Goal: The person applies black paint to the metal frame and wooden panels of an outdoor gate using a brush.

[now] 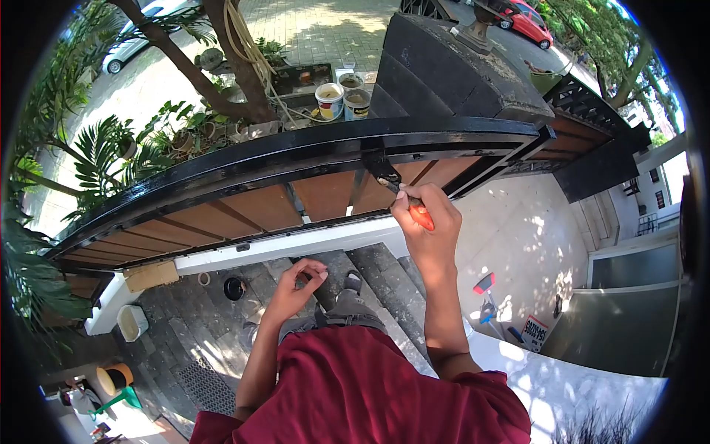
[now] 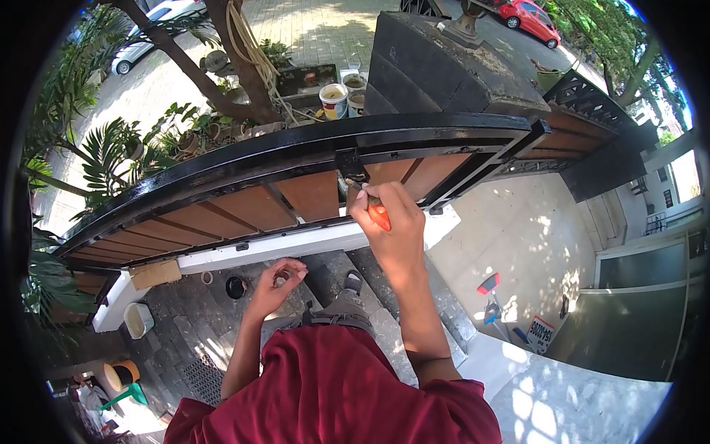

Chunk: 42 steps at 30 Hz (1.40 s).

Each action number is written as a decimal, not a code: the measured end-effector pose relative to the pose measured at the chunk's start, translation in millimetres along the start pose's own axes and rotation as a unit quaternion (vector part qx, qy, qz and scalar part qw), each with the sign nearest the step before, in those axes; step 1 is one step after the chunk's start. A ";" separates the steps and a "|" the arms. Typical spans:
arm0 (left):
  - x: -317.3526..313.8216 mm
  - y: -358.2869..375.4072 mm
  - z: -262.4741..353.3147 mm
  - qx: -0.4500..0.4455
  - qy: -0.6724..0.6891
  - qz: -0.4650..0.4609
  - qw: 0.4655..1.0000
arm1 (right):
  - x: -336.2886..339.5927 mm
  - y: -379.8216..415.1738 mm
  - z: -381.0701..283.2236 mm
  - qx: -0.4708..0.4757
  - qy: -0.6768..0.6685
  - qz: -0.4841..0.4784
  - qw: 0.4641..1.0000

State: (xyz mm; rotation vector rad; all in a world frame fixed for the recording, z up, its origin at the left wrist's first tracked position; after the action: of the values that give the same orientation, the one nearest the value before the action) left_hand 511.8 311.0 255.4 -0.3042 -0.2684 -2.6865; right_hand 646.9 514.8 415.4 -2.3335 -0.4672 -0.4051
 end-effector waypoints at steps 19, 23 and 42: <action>-3.2 -1.6 -5.3 0.006 -0.010 0.010 1.000 | 4.6 -3.7 0.0 -0.027 -0.002 -0.030 0.999; -3.4 -0.4 -4.1 0.009 -0.015 0.010 1.000 | 4.2 -4.1 4.9 -0.003 -0.004 -0.011 1.000; -9.6 0.7 -11.9 0.018 -0.012 0.025 0.999 | 10.3 -1.8 -0.1 -0.043 -0.007 -0.040 0.998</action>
State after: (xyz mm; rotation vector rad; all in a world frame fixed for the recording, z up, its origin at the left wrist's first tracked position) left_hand 518.5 311.3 241.6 -0.3280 -0.3114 -2.6270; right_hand 655.2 518.2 420.8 -2.4084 -0.5625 -0.4552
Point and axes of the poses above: each hand's wrist, its own y-axis away from the middle knuckle, its own x-axis out of the back of the hand, z = x × y, the point moved 4 cm from there along -y, towards the middle knuckle, and after that the axes turned 6 degrees about -y, right-handed, at the moved point
